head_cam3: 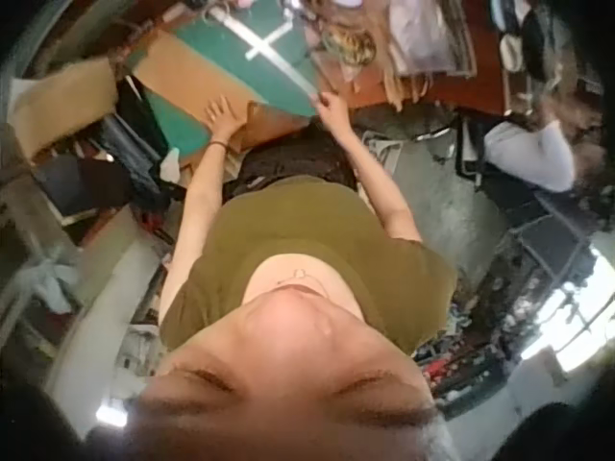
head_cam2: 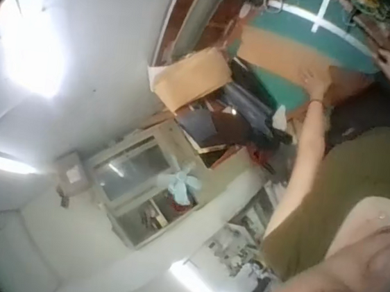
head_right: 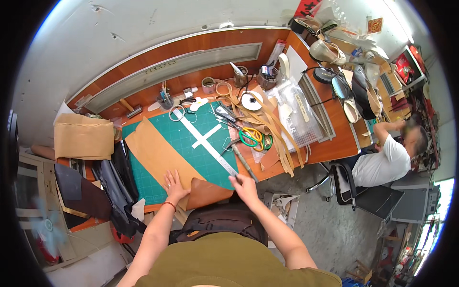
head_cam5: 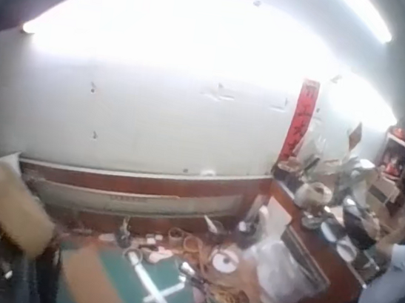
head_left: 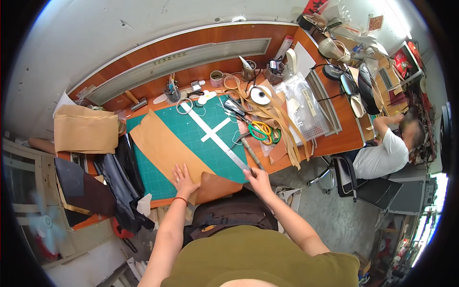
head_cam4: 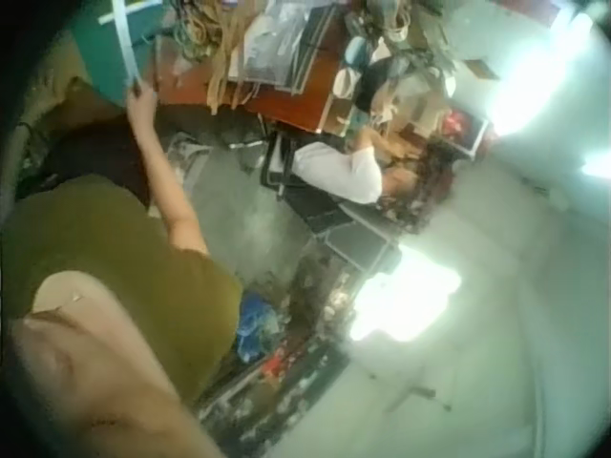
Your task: The person uses a metal ruler and a utility knife to cut straight strips from a large sheet of tan leather on a green cutting mat. They repeatedly measure, mark, and slice the material, occasionally using scissors to trim the edges of the cut strips. The person also handles a clear plastic sheet and a small piece of leather during the process.
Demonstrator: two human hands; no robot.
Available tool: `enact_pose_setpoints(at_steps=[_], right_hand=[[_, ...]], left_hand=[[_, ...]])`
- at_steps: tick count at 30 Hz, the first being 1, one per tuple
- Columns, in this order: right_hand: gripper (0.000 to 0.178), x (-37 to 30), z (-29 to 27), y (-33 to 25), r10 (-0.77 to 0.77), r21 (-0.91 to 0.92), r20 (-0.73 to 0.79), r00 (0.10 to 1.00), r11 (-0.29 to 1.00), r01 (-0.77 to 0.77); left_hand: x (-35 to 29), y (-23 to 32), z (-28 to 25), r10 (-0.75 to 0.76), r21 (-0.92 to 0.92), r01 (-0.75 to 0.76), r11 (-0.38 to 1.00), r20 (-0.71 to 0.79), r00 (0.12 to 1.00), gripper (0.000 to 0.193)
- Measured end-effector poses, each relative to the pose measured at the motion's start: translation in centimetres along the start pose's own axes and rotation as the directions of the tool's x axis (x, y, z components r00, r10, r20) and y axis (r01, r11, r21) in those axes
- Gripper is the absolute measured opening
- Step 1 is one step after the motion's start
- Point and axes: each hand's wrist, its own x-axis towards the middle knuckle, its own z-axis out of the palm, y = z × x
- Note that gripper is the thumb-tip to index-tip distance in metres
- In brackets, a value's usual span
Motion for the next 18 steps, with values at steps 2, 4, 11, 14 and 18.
enact_pose_setpoints(at_steps=[2, 4, 11, 14, 18], right_hand=[[0.027, 1.7, 0.0, 1.3, -0.054, -0.272, -0.024, 0.998, 0.961, 0.046], [0.025, 3.2, 1.3, 4.5, -0.165, -0.392, -0.054, 0.985, 0.91, 0.131], [0.038, 1.3, 7.8, 2.4, -0.163, -0.331, 0.331, 0.929, 0.902, 0.276], [0.043, 1.6, 10.9, 3.0, -0.135, -0.34, 0.393, 0.91, 0.898, 0.28], [0.041, 1.5, 11.8, 5.5, -0.129, -0.273, 0.478, 0.869, 0.918, 0.287]], left_hand=[[0.2, -0.3, 0.6, 0.015, 0.011, -0.015, 1.0, -0.017, 1.0, 0.136], [-0.3, 0.3, -0.1, 0.03, 0.012, -0.03, 0.999, -0.018, 0.999, 0.136], [-1.1, 0.7, -2.1, 0.002, -0.001, -0.002, 1.0, 0.076, 0.997, 0.14], [-0.7, 0.6, -2.0, 0.002, 0.009, -0.003, 1.0, 0.111, 0.994, 0.143], [-1.5, 1.4, -3.2, 0.026, 0.011, -0.028, 1.0, 0.15, 0.988, 0.152]])
